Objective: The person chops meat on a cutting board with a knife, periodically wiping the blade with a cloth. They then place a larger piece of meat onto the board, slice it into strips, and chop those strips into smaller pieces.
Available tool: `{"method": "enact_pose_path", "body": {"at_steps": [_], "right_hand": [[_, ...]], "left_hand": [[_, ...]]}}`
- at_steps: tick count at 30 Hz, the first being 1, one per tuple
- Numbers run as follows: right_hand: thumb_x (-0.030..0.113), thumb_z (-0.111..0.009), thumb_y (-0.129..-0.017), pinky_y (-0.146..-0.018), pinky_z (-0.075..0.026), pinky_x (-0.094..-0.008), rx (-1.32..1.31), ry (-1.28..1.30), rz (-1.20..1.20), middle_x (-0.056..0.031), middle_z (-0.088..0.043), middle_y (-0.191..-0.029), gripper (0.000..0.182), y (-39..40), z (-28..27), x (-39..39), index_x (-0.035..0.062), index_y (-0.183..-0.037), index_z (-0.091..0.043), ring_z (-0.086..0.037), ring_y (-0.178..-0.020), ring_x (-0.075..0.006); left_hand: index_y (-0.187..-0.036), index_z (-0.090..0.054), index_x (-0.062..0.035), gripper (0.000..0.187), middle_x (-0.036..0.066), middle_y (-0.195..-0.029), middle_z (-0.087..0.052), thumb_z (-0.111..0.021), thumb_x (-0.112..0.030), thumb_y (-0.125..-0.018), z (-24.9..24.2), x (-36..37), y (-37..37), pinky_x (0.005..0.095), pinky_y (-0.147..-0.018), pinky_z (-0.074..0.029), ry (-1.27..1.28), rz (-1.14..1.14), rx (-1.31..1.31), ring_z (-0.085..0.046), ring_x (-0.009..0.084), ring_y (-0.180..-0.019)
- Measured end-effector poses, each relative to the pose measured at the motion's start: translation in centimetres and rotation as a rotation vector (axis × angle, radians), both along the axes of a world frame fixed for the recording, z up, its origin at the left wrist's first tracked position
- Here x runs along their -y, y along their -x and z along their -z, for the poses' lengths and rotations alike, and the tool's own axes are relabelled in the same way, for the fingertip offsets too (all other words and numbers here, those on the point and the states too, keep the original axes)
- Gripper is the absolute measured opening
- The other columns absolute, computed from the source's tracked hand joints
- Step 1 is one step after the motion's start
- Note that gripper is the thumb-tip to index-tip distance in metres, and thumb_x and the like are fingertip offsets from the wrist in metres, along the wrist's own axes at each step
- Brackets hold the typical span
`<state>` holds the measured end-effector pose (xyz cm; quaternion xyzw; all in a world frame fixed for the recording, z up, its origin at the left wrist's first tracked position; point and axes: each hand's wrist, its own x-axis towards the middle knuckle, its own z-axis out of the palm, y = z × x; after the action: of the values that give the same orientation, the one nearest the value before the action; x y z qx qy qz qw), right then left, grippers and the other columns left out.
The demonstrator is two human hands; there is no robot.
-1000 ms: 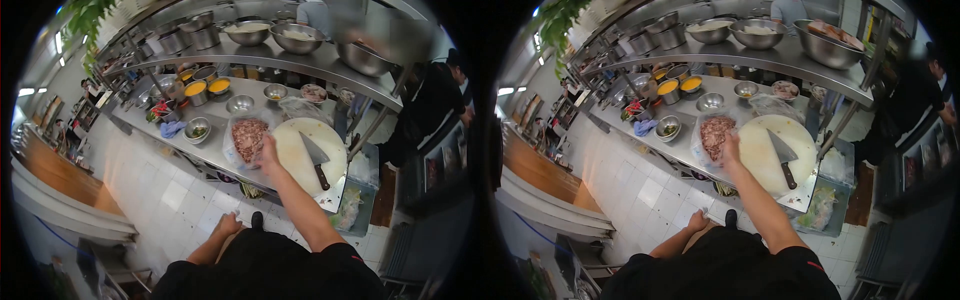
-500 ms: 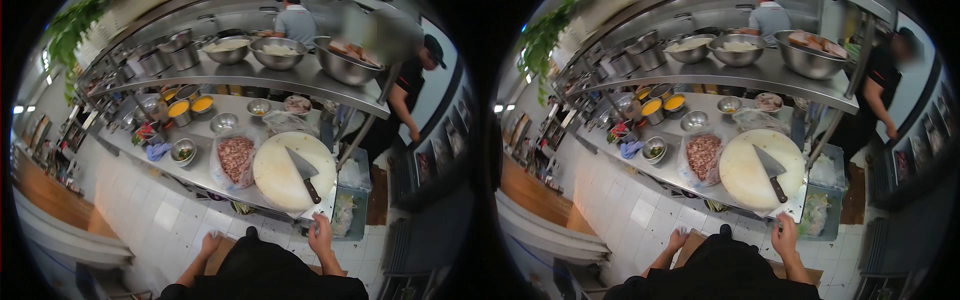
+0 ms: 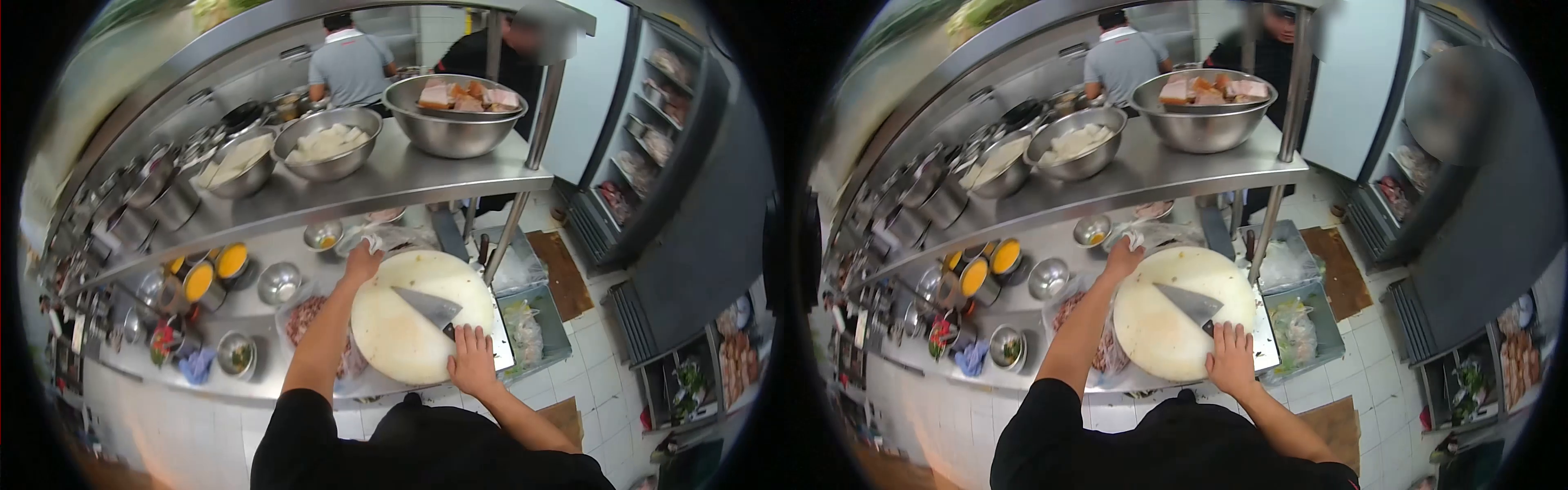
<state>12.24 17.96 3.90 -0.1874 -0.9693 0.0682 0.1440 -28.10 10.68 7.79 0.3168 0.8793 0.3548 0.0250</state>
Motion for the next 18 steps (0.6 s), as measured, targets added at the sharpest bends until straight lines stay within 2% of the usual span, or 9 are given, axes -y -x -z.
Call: {"method": "enact_pose_path", "body": {"at_steps": [5,7,8,10,11,13,14,16,18], "right_hand": [[0.035,-0.066,-0.096,-0.121,-0.035,-0.0647,0.095,0.038,0.048,-0.0251,-0.046,-0.161,0.078,0.2,-1.0,0.3,0.0005,-0.161,-0.041,-0.041,-0.15,-0.0493],[0.036,-0.066,-0.096,-0.122,-0.034,-0.0642,0.101,0.048,0.069,-0.0246,-0.045,-0.162,0.078,0.2,-0.9,0.3,0.0011,-0.162,-0.04,-0.04,-0.151,-0.0485],[0.036,-0.066,-0.097,-0.122,-0.034,-0.0637,0.1,0.059,0.063,-0.024,-0.045,-0.163,0.079,0.2,-0.9,0.3,0.0017,-0.162,-0.04,-0.04,-0.152,-0.0476],[0.036,-0.066,-0.097,-0.123,-0.034,-0.063,0.119,0.067,0.076,-0.0233,-0.044,-0.164,0.079,0.2,-1.0,0.2,0.0022,-0.163,-0.039,-0.04,-0.152,-0.0468],[0.036,-0.066,-0.098,-0.123,-0.034,-0.0624,0.131,0.076,0.082,-0.0226,-0.044,-0.165,0.079,0.2,-1.0,0.4,0.0027,-0.164,-0.039,-0.039,-0.153,-0.046],[0.036,-0.065,-0.098,-0.124,-0.033,-0.0619,0.14,0.089,0.082,-0.0221,-0.044,-0.165,0.079,0.3,-1.5,0.5,0.0028,-0.164,-0.038,-0.039,-0.153,-0.0457],[0.035,-0.065,-0.098,-0.124,-0.033,-0.0615,0.143,0.091,0.076,-0.0216,-0.043,-0.165,0.078,0.4,-1.8,0.4,0.003,-0.164,-0.037,-0.038,-0.154,-0.0454],[0.035,-0.065,-0.099,-0.125,-0.032,-0.0614,0.146,0.111,0.081,-0.0208,-0.042,-0.166,0.078,0.4,-1.9,0.4,0.0037,-0.165,-0.037,-0.037,-0.154,-0.0449],[0.035,-0.065,-0.099,-0.125,-0.031,-0.0611,0.154,0.115,0.087,-0.0207,-0.041,-0.167,0.078,0.5,-1.9,0.4,0.0043,-0.165,-0.036,-0.037,-0.155,-0.0446]], "left_hand": [[-0.12,-0.068,-0.0016,0.036,0.028,-0.123,-0.072,-0.07,-0.023,-0.091,6.5,-6.2,8.9,0.0545,-0.1,-0.053,0.025,0.104,-0.068,-0.066,0.0478,-0.119],[-0.122,-0.068,-0.0025,0.037,0.027,-0.129,-0.071,-0.071,-0.02,-0.09,7.4,-7.3,10.0,0.0517,-0.104,-0.053,0.242,0.099,0.09,-0.064,0.0464,-0.126],[-0.122,-0.068,-0.0025,0.037,0.027,-0.129,-0.071,-0.071,-0.02,-0.09,8.0,-7.8,10.2,0.0517,-0.104,-0.053,0.244,0.112,0.096,-0.064,0.0464,-0.126],[-0.131,-0.067,-0.0018,0.052,0.028,-0.134,-0.069,-0.078,-0.027,-0.087,8.7,-8.6,10.8,0.0494,-0.105,-0.053,0.4,0.16,0.251,-0.064,0.0455,-0.129],[-0.131,-0.067,-0.0018,0.052,0.028,-0.134,-0.069,-0.078,-0.027,-0.087,8.9,-8.8,11.4,0.0494,-0.105,-0.053,0.405,0.164,0.255,-0.064,0.0455,-0.129],[-0.132,-0.064,0.0018,0.064,0.026,-0.127,-0.072,-0.087,-0.028,-0.081,9.1,-9.1,12.1,0.0449,-0.091,-0.059,0.411,0.231,0.172,-0.072,0.0358,-0.117],[-0.132,-0.064,0.0018,0.064,0.026,-0.127,-0.072,-0.087,-0.028,-0.081,9.2,-9.2,12.4,0.0449,-0.091,-0.059,0.416,0.237,0.179,-0.072,0.0358,-0.117],[-0.145,-0.057,0.0035,0.088,0.025,-0.14,-0.068,-0.093,-0.034,-0.075,4.7,-8.3,10.7,0.0421,-0.099,-0.057,0.425,0.242,0.439,-0.07,0.0357,-0.124],[-0.15,-0.053,0.0034,0.096,0.025,-0.143,-0.067,-0.094,-0.035,-0.072,3.4,-8.3,11.0,0.0415,-0.104,-0.055,0.465,0.298,0.499,-0.067,0.0361,-0.128]]}}
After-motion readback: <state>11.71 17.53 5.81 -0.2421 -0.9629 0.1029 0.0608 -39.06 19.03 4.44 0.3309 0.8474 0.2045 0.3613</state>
